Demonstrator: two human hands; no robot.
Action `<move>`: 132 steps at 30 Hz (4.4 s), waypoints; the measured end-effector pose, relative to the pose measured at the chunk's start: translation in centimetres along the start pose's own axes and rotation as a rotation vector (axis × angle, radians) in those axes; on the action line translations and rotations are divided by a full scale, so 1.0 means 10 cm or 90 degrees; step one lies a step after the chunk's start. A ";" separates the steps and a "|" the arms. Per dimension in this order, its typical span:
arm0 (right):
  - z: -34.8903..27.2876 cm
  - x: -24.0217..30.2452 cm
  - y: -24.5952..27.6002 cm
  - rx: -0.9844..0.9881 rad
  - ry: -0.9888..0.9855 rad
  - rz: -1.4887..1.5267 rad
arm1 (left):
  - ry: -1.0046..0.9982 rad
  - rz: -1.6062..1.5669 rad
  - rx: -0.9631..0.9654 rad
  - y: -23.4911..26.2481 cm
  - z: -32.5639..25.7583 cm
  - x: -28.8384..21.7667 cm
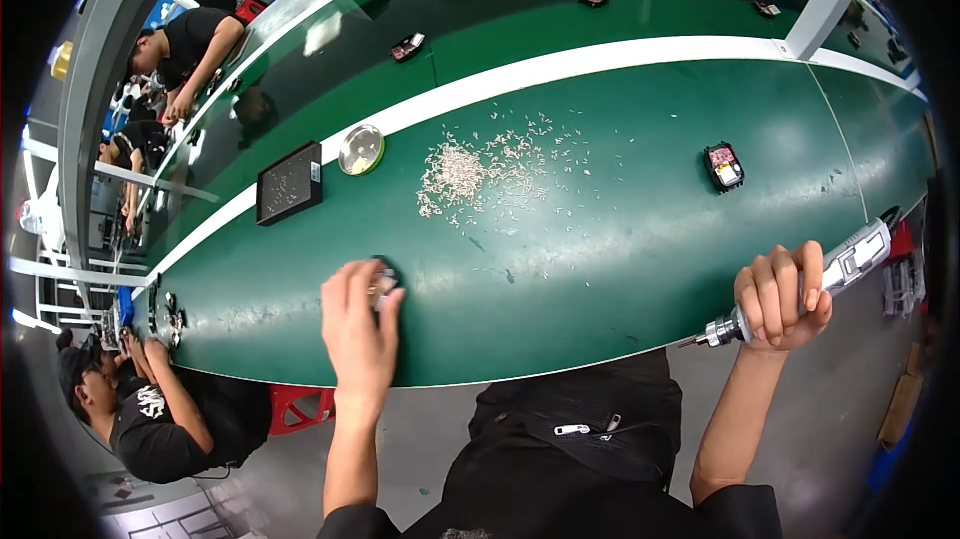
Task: Assembling small electronic smartwatch components using an electric screwdriver on an industrial production line.
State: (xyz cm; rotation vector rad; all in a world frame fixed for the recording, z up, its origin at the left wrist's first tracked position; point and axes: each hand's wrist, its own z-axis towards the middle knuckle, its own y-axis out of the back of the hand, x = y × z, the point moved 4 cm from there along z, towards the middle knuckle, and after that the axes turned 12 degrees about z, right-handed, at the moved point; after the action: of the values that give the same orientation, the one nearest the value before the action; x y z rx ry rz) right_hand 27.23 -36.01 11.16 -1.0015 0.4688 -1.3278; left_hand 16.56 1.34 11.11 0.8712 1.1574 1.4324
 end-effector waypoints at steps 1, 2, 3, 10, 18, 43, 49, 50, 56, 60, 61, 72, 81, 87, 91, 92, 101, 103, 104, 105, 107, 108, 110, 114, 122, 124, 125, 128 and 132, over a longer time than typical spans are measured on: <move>-0.05 -0.04 0.03 0.004 0.002 0.015 | 0.123 0.085 -0.013 0.00 -0.07 0.30; -0.08 -0.05 0.07 -0.036 0.014 0.015 | 0.162 0.184 -0.094 0.02 -0.09 0.47; -0.12 -0.05 0.12 -0.076 0.027 0.013 | 0.199 0.281 -0.175 0.06 -0.11 0.56; -0.32 -0.14 0.27 -0.236 0.071 0.001 | -0.107 0.006 -0.109 -0.13 0.56 -0.16; -0.32 -0.16 0.26 -0.265 0.090 0.044 | -0.291 0.122 -0.018 -0.24 0.92 -0.22; -0.25 -0.33 0.05 -0.298 0.061 0.074 | 0.016 -0.574 0.062 -0.16 0.24 -0.92; -0.07 -0.48 -0.18 -0.171 0.043 0.088 | -0.032 -0.732 0.068 -0.15 -0.07 -1.30; -0.06 -0.49 -0.22 -0.152 0.047 0.086 | -0.027 -0.774 0.078 -0.16 -0.11 -1.34; -0.03 -0.48 -0.42 -0.161 0.108 0.017 | 0.032 -1.085 0.198 -0.13 -0.24 -1.42; 0.07 -0.52 -0.54 -0.184 0.141 0.021 | 0.019 -1.171 0.261 -0.12 -0.28 -1.49; 0.08 -0.52 -0.55 -0.178 0.147 0.019 | 0.020 -1.168 0.261 -0.11 -0.29 -1.50; 0.07 -0.56 -0.59 -0.164 0.160 -0.056 | -0.031 -1.004 0.165 -0.06 -0.27 -1.51; 0.03 -0.55 -0.41 -0.187 0.173 -0.077 | -0.230 -0.661 0.121 -0.07 -0.06 -1.50; -0.10 -0.40 -0.31 -0.325 0.264 -0.071 | -0.008 -0.304 0.004 -0.20 1.15 -0.45; -0.19 -0.40 -0.33 -0.350 0.281 -0.056 | -0.014 0.126 -0.119 -0.36 2.08 0.58; -0.22 -0.39 -0.32 -0.354 0.282 -0.054 | 0.010 0.148 -0.095 -0.47 2.25 0.78; -0.29 -0.31 -0.21 -0.424 0.322 -0.063 | 0.041 0.197 0.005 -0.89 2.89 1.17; -0.33 -0.27 -0.21 -0.421 0.335 -0.063 | -0.015 0.149 0.003 -0.83 2.88 1.15; -0.34 -0.26 -0.21 -0.429 0.331 -0.060 | -0.034 0.153 -0.004 -0.82 2.87 1.20; -0.36 -0.25 -0.22 -0.437 0.326 -0.058 | -0.052 0.157 -0.011 -0.78 2.86 1.25; -0.41 -0.19 -0.27 -0.428 0.321 -0.043 | -0.057 0.111 -0.044 -0.65 2.81 1.19; -0.34 -0.24 -0.23 -0.443 0.306 -0.052 | -0.036 0.080 -0.017 -0.81 2.79 1.19; -0.40 -0.21 -0.24 -0.442 0.292 -0.054 | -0.134 0.026 -0.038 -0.73 2.69 0.78; -0.45 -0.24 -0.20 -0.449 0.258 -0.051 | -0.367 -0.113 -0.059 -0.26 1.83 -0.75; -0.64 -0.53 -0.22 -0.467 0.188 -0.059 | -0.771 -0.199 0.069 -0.28 0.37 -2.16; -0.68 -0.58 -0.21 -0.465 0.167 -0.054 | -0.746 -0.209 0.073 -0.25 0.35 -2.21; -0.70 -0.61 -0.21 -0.469 0.160 -0.046 | -0.746 -0.215 0.080 -0.23 0.34 -2.24; -0.71 -0.68 -0.19 -0.489 0.146 -0.023 | -0.688 -0.247 0.086 -0.18 0.37 -2.33; -0.76 -0.75 -0.17 -0.495 0.135 0.027 | -0.703 -0.223 0.088 -0.21 0.37 -2.36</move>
State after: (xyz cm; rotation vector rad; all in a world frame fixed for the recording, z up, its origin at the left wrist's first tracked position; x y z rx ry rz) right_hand 18.55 -31.31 6.69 -1.4689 1.2200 -1.2305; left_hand 24.96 -21.15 11.74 1.2395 0.4981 0.4164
